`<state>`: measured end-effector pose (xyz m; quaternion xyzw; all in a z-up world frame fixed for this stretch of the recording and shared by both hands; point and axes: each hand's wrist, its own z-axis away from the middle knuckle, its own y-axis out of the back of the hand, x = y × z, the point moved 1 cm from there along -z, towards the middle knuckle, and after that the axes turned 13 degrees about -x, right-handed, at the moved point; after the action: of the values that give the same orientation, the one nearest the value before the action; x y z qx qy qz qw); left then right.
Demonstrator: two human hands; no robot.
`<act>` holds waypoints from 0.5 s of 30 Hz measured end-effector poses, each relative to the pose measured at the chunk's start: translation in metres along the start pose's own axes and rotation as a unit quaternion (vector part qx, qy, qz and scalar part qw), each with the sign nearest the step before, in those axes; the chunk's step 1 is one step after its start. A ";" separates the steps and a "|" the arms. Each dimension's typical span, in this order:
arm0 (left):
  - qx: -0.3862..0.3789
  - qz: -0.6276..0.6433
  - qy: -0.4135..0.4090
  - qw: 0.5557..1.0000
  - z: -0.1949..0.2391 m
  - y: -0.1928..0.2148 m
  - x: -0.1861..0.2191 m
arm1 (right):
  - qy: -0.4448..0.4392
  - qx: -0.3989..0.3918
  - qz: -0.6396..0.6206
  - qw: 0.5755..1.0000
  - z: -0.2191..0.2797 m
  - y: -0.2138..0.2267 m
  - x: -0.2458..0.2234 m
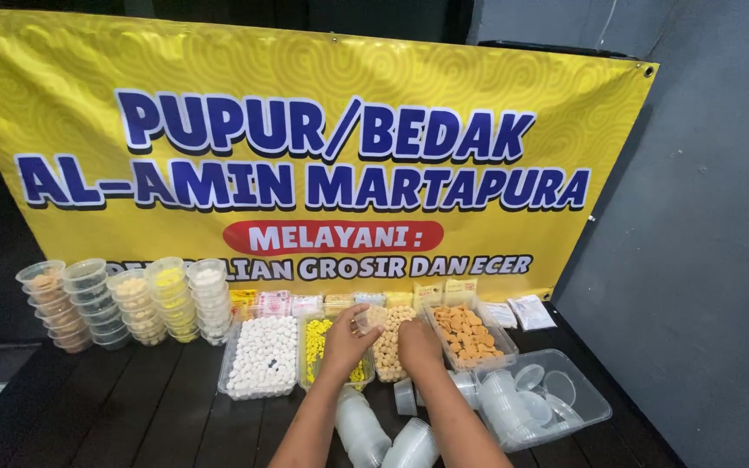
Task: Sorting and packaging small cosmetic pellets into plastic containers from various trays.
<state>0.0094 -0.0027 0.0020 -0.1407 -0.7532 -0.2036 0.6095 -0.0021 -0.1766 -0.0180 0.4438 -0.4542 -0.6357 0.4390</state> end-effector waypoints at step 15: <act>-0.014 -0.002 0.020 1.000 0.000 0.001 0.001 | -0.015 -0.008 -0.036 0.999 0.025 0.024 -0.014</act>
<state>0.0098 -0.0024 0.0027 -0.1438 -0.7378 -0.2179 0.6224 -0.0194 -0.1636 0.0123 0.4465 -0.4400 -0.6610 0.4124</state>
